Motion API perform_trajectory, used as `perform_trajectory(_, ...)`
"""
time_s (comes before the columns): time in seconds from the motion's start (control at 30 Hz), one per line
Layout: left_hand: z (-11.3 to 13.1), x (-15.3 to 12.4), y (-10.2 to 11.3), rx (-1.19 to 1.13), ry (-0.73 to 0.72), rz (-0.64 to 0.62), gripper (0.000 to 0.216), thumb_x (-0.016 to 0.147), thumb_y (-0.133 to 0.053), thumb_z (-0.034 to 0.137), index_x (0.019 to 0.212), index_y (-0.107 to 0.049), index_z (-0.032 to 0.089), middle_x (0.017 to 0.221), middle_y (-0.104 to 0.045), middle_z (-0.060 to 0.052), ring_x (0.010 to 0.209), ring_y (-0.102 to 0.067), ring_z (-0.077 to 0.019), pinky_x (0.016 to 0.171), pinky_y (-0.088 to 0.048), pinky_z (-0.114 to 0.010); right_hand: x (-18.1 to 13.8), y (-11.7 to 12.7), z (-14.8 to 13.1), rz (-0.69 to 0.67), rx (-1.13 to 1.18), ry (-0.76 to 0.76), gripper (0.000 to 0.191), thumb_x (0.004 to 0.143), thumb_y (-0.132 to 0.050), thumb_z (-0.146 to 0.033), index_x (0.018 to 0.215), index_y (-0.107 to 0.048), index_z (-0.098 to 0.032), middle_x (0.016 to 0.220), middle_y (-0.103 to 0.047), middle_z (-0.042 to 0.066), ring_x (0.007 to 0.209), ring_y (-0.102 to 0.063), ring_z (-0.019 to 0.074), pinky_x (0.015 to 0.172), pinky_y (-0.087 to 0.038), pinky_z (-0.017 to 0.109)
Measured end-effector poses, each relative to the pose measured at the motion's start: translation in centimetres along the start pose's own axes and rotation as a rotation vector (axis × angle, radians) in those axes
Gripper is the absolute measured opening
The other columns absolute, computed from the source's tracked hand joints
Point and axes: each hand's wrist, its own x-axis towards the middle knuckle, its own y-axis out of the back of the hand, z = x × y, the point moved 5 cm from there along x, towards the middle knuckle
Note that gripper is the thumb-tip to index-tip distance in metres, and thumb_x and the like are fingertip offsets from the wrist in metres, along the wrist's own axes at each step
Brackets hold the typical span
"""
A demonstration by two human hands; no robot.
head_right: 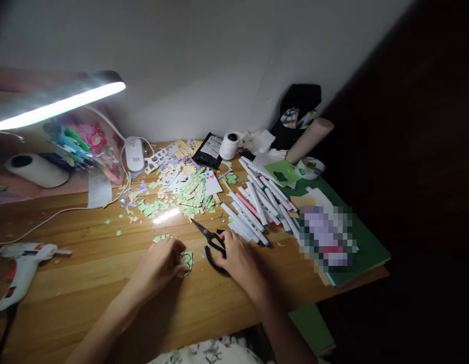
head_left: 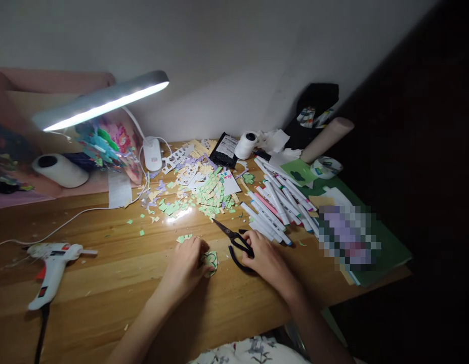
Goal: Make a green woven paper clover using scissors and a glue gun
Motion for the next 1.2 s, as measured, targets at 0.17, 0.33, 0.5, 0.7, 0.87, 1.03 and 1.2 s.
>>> perform_trajectory(0.17, -0.5, 0.2, -0.1, -0.169, -0.065, -0.005, 0.014, 0.079, -0.064, 0.027, 0.086, -0.057, 0.018, 0.087, -0.062, -0.005, 0.081, -0.055, -0.0212, 0.072, -0.039, -0.032, 0.9, 0.4, -0.8, -0.046, 0.102, -0.045, 0.028, 0.059, -0.058, -0.004, 0.079, -0.051, -0.023, 0.078, -0.056, 0.001, 0.076, -0.057, 0.0206, 0.070, -0.043, 0.031)
perform_trajectory(0.33, -0.7, 0.2, 0.8, -0.403, -0.005, -0.013, 0.021, 0.086, -0.053, 0.037, 0.078, -0.059, 0.019, 0.079, -0.063, -0.004, 0.074, -0.056, -0.0181, 0.067, -0.042, -0.028, 2.9, -0.5, -2.9, -0.142, 0.418, -0.066, 0.019, 0.073, -0.062, -0.025, 0.086, -0.049, -0.022, 0.078, -0.060, 0.000, 0.067, -0.059, 0.0155, 0.060, -0.046, 0.026)
perform_trajectory(0.5, -1.1, 0.9, 1.6, -0.877, 0.207, 0.171, 0.028, 0.074, -0.066, 0.044, 0.077, -0.060, 0.017, 0.068, -0.060, 0.001, 0.060, -0.053, -0.0130, 0.055, -0.041, -0.022, 4.7, -1.8, -6.1, -0.345, 0.775, -0.037, 0.029, 0.083, -0.052, -0.044, 0.070, -0.056, -0.019, 0.053, -0.057, -0.002, 0.048, -0.057, 0.0129, 0.051, -0.048, 0.025)
perform_trajectory(0.7, -0.5, 1.7, 1.7, -1.100, 0.322, 0.342, 0.032, 0.068, -0.072, 0.044, 0.076, -0.062, 0.015, 0.071, -0.061, 0.000, 0.065, -0.056, -0.0131, 0.060, -0.044, -0.022, 4.2, -2.8, -4.1, -0.227, 0.984, -0.141, 0.025, 0.076, -0.067, -0.042, 0.073, -0.058, -0.018, 0.055, -0.055, -0.004, 0.046, -0.050, 0.0102, 0.047, -0.042, 0.023)
perform_trajectory(0.87, -0.7, 0.9, 0.7, -1.116, 0.346, 0.423, 0.028, 0.072, -0.069, 0.042, 0.072, -0.059, 0.016, 0.069, -0.058, 0.001, 0.068, -0.054, -0.0124, 0.065, -0.044, -0.021, 3.3, -5.1, -3.0, -0.256, 1.047, -0.227, 0.029, 0.064, -0.077, -0.038, 0.074, -0.059, -0.018, 0.064, -0.061, -0.002, 0.048, -0.053, 0.0102, 0.046, -0.044, 0.024)
perform_trajectory(1.03, -0.9, 0.3, 0.4, -1.153, 0.349, 0.436, 0.028, 0.072, -0.069, 0.041, 0.071, -0.058, 0.015, 0.067, -0.056, 0.001, 0.065, -0.052, -0.0113, 0.062, -0.043, -0.020, 2.6, -6.0, -3.5, -0.278, 1.038, -0.279, 0.034, 0.056, -0.082, -0.035, 0.070, -0.057, -0.018, 0.061, -0.062, -0.002, 0.044, -0.053, 0.0098, 0.044, -0.047, 0.024)
perform_trajectory(1.2, -0.7, 0.5, 0.6, -1.190, 0.344, 0.381, 0.028, 0.067, -0.073, 0.039, 0.074, -0.061, 0.014, 0.070, -0.062, 0.000, 0.067, -0.056, -0.0124, 0.064, -0.045, -0.021, 3.0, -5.4, -3.3, -0.214, 1.022, -0.292, 0.036, 0.056, -0.081, -0.037, 0.068, -0.052, -0.018, 0.062, -0.062, -0.002, 0.043, -0.054, 0.0094, 0.041, -0.047, 0.023)
